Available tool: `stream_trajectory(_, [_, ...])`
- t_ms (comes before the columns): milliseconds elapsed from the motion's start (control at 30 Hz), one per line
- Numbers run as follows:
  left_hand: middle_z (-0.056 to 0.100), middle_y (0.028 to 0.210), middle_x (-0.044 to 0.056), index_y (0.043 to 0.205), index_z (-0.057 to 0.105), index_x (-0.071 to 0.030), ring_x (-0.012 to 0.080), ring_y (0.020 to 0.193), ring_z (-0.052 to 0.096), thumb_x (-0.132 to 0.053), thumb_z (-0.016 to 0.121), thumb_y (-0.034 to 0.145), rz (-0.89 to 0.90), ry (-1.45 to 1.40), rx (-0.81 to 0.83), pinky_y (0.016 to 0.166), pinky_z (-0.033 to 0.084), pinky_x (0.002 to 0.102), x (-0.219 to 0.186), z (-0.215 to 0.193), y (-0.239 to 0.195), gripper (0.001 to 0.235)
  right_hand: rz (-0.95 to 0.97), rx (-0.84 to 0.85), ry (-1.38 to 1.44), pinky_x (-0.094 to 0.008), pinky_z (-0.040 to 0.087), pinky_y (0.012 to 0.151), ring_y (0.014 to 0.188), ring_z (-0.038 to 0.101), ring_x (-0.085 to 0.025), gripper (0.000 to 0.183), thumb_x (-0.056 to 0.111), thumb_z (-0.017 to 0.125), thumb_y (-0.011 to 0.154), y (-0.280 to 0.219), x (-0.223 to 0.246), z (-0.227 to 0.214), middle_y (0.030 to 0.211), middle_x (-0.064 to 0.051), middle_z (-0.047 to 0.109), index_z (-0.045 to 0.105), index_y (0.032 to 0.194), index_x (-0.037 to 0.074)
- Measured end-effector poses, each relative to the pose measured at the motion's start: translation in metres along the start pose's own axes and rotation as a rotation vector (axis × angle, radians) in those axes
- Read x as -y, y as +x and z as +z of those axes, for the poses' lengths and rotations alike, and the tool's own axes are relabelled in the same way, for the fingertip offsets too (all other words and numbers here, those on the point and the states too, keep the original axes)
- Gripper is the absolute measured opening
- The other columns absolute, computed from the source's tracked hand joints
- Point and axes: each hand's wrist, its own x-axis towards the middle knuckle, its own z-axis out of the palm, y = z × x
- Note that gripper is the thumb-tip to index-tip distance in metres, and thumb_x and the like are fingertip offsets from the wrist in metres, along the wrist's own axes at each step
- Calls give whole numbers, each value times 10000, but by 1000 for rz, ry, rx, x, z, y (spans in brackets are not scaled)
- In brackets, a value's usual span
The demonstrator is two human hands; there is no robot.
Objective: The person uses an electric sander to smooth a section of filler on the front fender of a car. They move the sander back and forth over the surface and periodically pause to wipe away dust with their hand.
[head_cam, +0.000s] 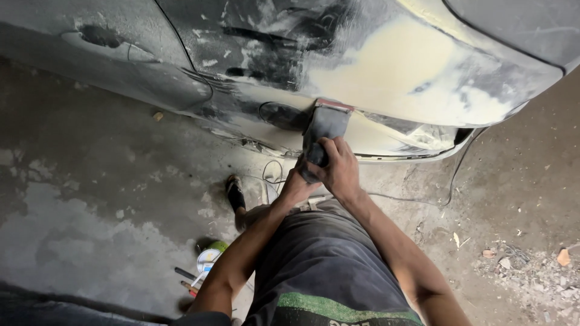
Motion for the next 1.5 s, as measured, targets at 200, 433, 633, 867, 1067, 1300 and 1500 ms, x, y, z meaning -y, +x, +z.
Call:
stream_trajectory(200, [694, 1204, 147, 1360, 526, -62, 216, 1071, 670, -222, 821, 773, -68, -86, 69, 859, 542, 355, -50, -5, -8, 676, 45, 38, -15, -464, 497, 782, 960, 605, -367, 581, 242, 873, 708, -11, -25, 8, 1025, -138, 578, 623, 1203, 70])
stream_trajectory(433, [766, 1113, 190, 1340, 572, -23, 241, 1037, 756, -298, 814, 816, -192, 91, 126, 876, 574, 374, -33, 15, -4, 638, -29, 0, -25, -475, 497, 817, 991, 589, -370, 593, 237, 873, 712, -9, -25, -6, 1024, -138, 571, 618, 1221, 69])
stream_trajectory(633, [686, 1164, 188, 1373, 472, -5, 281, 1028, 691, -251, 842, 759, 48, -24, 4, 817, 550, 394, -37, 18, -10, 758, -13, 41, -11, -471, 497, 819, 1013, 587, -369, 599, 202, 867, 665, -9, -27, -10, 1045, -129, 587, 612, 1191, 71])
stream_trajectory(867, [752, 1059, 160, 1338, 536, -32, 207, 943, 721, -286, 831, 778, -127, 3, 34, 800, 567, 371, -43, 20, -7, 682, -19, 72, -14, -472, 495, 815, 1011, 585, -367, 606, 203, 869, 681, -4, -32, -9, 1036, -135, 579, 612, 1214, 69])
stream_trajectory(1067, [753, 1092, 175, 1329, 561, -30, 243, 986, 736, -292, 836, 789, -202, 44, 66, 826, 571, 383, -43, 24, -9, 660, -20, 63, -14, -470, 497, 821, 1004, 582, -365, 604, 205, 868, 683, -11, -38, -8, 1039, -131, 586, 613, 1211, 61])
stream_trajectory(1300, [759, 1130, 179, 1384, 545, -45, 248, 1010, 743, -313, 820, 802, -253, 49, 89, 828, 571, 374, -38, 33, -2, 697, -24, 46, -15, -463, 504, 807, 1010, 584, -356, 588, 221, 874, 716, -12, -39, -15, 1054, -127, 587, 613, 1219, 61])
stream_trajectory(1500, [750, 1067, 158, 1392, 513, -75, 239, 967, 733, -318, 836, 772, -261, 70, 63, 802, 566, 386, -39, 39, -1, 740, -23, 44, -9, -461, 500, 806, 1018, 583, -360, 604, 216, 873, 700, -10, -39, -20, 1051, -125, 590, 616, 1226, 67])
